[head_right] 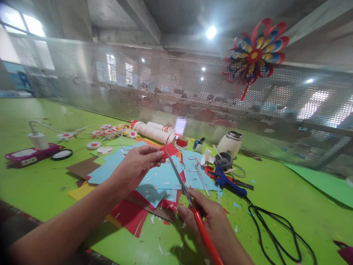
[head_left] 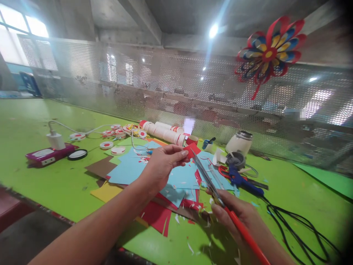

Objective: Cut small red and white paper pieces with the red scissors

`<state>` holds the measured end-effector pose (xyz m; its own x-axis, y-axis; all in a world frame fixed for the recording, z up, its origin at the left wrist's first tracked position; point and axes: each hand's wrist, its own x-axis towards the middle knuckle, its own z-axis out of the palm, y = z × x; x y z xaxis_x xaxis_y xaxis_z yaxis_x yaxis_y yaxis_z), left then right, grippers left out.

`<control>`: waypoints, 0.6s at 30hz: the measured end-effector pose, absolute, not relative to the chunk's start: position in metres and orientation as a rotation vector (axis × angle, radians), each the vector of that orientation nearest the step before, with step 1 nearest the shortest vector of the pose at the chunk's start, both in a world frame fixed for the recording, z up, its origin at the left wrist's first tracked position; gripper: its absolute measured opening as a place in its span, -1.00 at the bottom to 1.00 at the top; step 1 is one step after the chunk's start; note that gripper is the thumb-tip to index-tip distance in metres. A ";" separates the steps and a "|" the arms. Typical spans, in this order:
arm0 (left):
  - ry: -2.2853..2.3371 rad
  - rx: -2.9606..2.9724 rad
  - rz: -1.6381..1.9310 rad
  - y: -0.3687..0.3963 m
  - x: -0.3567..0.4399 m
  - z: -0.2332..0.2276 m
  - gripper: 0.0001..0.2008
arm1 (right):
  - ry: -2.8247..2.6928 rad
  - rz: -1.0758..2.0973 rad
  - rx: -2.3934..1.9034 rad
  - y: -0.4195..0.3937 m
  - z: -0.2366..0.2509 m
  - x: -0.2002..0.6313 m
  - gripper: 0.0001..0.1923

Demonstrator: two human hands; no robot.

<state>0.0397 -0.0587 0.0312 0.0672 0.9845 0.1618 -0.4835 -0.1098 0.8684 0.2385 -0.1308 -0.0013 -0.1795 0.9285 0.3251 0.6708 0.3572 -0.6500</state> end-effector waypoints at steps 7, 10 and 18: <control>0.685 0.969 1.404 -0.059 0.039 0.030 -0.84 | -1.903 0.517 -1.391 -0.133 -0.001 0.237 -0.55; 0.676 0.954 1.406 -0.059 0.038 0.031 -0.86 | -1.933 0.518 -1.405 -0.130 -0.002 0.239 -0.57; 0.643 1.051 1.332 -0.064 0.044 0.029 -0.88 | -1.735 0.618 -1.358 -0.122 0.013 0.248 -0.65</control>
<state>0.0443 -0.0639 0.0294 0.1752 0.9672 0.1840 -0.4574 -0.0855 0.8851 0.2483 -0.1225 0.0130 -0.0736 0.9494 0.3053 0.5423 0.2950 -0.7867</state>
